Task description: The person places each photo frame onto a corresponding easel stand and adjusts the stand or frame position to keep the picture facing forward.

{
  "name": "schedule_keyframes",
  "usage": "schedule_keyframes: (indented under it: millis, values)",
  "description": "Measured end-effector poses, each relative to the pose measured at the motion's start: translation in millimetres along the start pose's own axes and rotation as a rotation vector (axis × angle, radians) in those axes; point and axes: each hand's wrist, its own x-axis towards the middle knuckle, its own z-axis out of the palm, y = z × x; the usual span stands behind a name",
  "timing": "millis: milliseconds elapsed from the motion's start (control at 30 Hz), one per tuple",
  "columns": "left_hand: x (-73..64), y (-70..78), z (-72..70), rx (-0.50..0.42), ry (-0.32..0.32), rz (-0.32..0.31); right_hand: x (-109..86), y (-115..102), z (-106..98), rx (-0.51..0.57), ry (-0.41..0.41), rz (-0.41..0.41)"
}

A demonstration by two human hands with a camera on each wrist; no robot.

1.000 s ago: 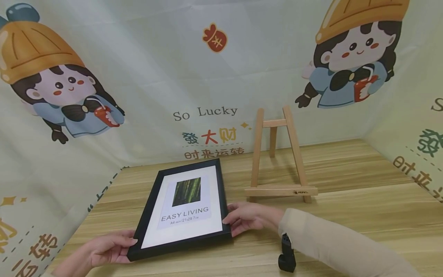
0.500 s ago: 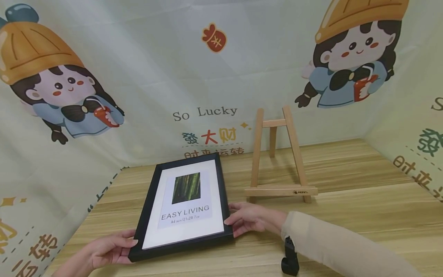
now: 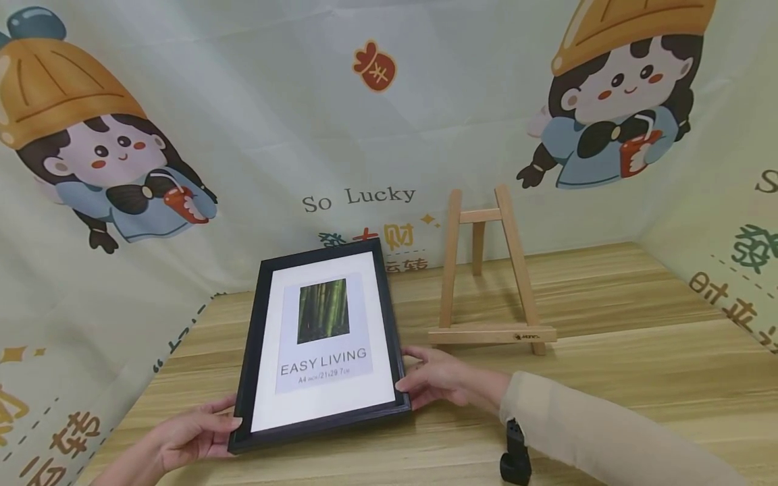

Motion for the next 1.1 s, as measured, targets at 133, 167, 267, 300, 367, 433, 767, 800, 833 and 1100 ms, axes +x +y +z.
schedule_keyframes:
  millis: [133, 167, 267, 300, 367, 433, 767, 800, 833, 1100]
  values:
    - [0.6, -0.1, -0.7, -0.005, 0.0, 0.037, 0.0, 0.6, -1.1, -0.016, 0.003, -0.031]
    - [0.7, -0.2, -0.8, -0.003, -0.001, 0.048, -0.3, 0.6, -1.1, -0.019, 0.007, -0.039]
    - [1.1, -0.6, -0.7, -0.005, 0.01, 0.072, -1.8, -0.3, -1.3, -0.031, 0.015, -0.057]
    - [1.2, -0.5, -0.1, -0.008, 0.022, 0.077, -2.6, -1.0, -1.2, -0.035, 0.019, -0.064]
    - [1.3, 0.2, 1.6, -0.004, 0.049, 0.087, -4.0, -2.4, -1.6, -0.045, 0.029, -0.078]
    - [1.8, 1.7, 3.8, 0.0, 0.074, 0.097, -5.0, -4.2, -2.2, -0.06, 0.034, -0.102]
    - [5.7, 11.8, 11.0, 0.082, 0.097, 0.191, -6.6, -15.5, -10.2, -0.179, 0.077, -0.173]
    - [6.1, 12.7, 11.3, 0.079, 0.097, 0.2, -6.7, -16.5, -10.9, -0.188, 0.082, -0.178]
    - [6.6, 13.8, 11.9, 0.078, 0.097, 0.208, -7.1, -17.7, -11.3, -0.193, 0.086, -0.182]
    - [9.1, 25.2, 21.9, 0.118, 0.141, 0.262, -10.9, -27.0, -14.5, -0.21, 0.116, -0.209]
